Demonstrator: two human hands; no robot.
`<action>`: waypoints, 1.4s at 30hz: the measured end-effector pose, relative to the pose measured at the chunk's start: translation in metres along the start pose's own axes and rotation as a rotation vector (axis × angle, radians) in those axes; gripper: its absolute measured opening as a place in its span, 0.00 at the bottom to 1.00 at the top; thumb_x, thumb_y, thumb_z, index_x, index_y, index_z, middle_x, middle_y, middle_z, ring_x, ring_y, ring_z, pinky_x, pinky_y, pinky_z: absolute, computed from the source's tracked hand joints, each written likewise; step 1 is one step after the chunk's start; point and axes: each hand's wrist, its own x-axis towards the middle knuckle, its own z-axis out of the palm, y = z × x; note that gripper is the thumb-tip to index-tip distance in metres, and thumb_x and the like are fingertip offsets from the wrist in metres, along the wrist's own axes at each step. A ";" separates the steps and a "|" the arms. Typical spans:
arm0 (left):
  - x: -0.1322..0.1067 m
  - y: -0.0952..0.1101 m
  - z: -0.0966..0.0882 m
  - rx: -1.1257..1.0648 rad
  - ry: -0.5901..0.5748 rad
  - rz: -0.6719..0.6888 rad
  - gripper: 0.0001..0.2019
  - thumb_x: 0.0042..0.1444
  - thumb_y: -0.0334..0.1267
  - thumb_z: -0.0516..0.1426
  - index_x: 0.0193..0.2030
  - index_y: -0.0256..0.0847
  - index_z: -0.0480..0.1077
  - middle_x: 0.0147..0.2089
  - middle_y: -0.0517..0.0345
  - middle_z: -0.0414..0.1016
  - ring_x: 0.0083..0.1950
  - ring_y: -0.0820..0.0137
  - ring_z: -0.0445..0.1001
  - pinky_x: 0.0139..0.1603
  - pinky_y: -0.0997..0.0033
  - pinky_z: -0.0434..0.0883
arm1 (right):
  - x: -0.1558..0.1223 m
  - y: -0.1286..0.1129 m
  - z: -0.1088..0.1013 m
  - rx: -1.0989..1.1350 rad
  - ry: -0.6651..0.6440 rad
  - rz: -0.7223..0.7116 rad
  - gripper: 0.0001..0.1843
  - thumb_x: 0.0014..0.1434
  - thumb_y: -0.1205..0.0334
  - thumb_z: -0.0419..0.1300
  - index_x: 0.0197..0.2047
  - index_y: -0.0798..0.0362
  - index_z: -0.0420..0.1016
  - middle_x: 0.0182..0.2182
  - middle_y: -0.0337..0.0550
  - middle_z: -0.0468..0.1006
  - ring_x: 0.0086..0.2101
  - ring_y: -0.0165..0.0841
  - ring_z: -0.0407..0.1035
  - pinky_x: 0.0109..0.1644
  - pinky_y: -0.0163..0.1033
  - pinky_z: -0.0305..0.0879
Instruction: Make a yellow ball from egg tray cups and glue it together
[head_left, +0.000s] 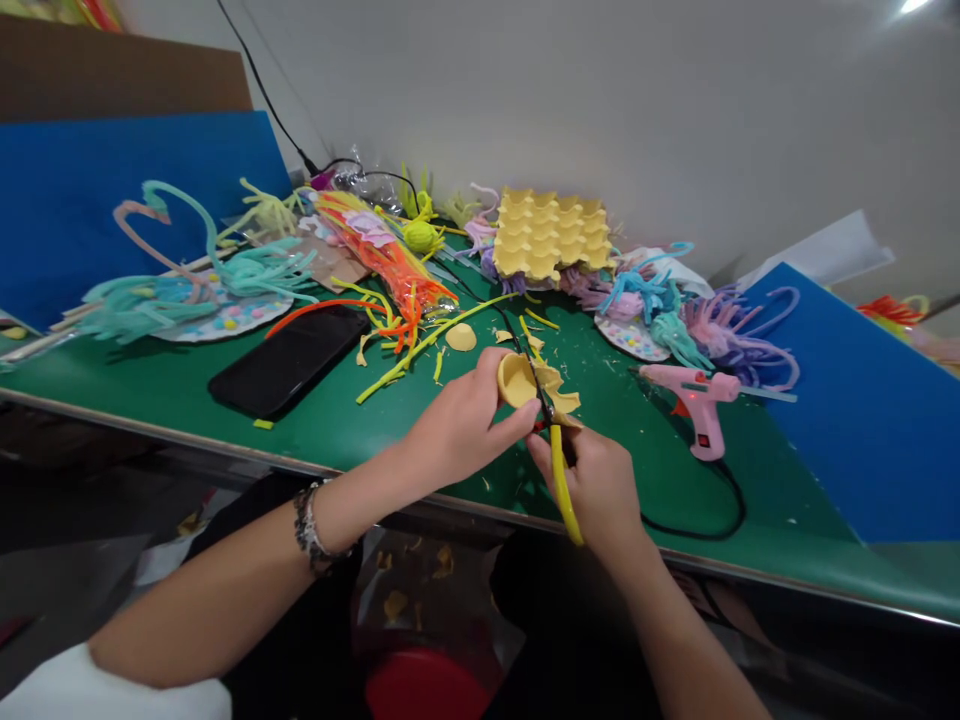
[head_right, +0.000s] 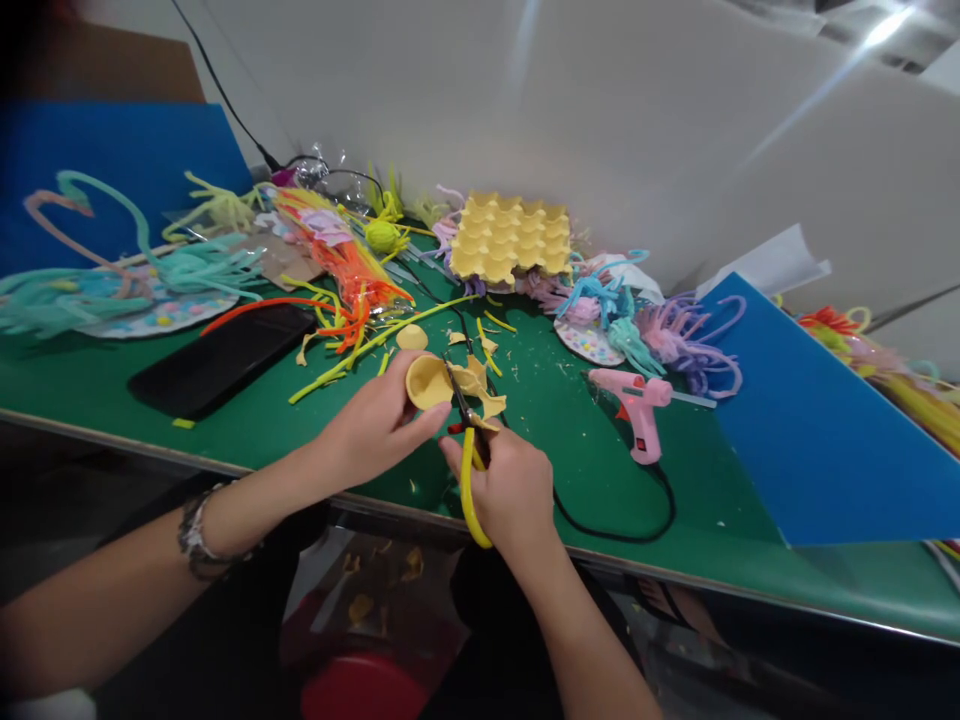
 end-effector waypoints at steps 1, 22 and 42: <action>0.000 0.000 -0.001 0.012 -0.027 0.010 0.12 0.53 0.40 0.50 0.42 0.39 0.55 0.30 0.61 0.65 0.29 0.71 0.66 0.29 0.72 0.60 | 0.000 0.000 -0.001 0.005 -0.007 0.005 0.28 0.57 0.42 0.42 0.26 0.54 0.72 0.15 0.41 0.70 0.17 0.31 0.64 0.22 0.32 0.50; 0.009 -0.011 -0.006 -0.578 -0.076 -0.022 0.08 0.50 0.38 0.53 0.35 0.40 0.57 0.27 0.66 0.57 0.25 0.79 0.56 0.25 0.77 0.58 | 0.006 0.002 -0.006 0.216 0.016 0.037 0.27 0.55 0.39 0.46 0.17 0.51 0.56 0.12 0.34 0.61 0.16 0.25 0.53 0.20 0.30 0.49; 0.007 -0.006 -0.021 -0.733 -0.387 -0.056 0.13 0.48 0.38 0.60 0.39 0.37 0.64 0.33 0.61 0.67 0.35 0.76 0.66 0.35 0.77 0.66 | -0.001 0.011 -0.011 -0.070 0.079 -0.140 0.28 0.53 0.35 0.47 0.28 0.53 0.67 0.16 0.36 0.64 0.17 0.29 0.60 0.20 0.31 0.49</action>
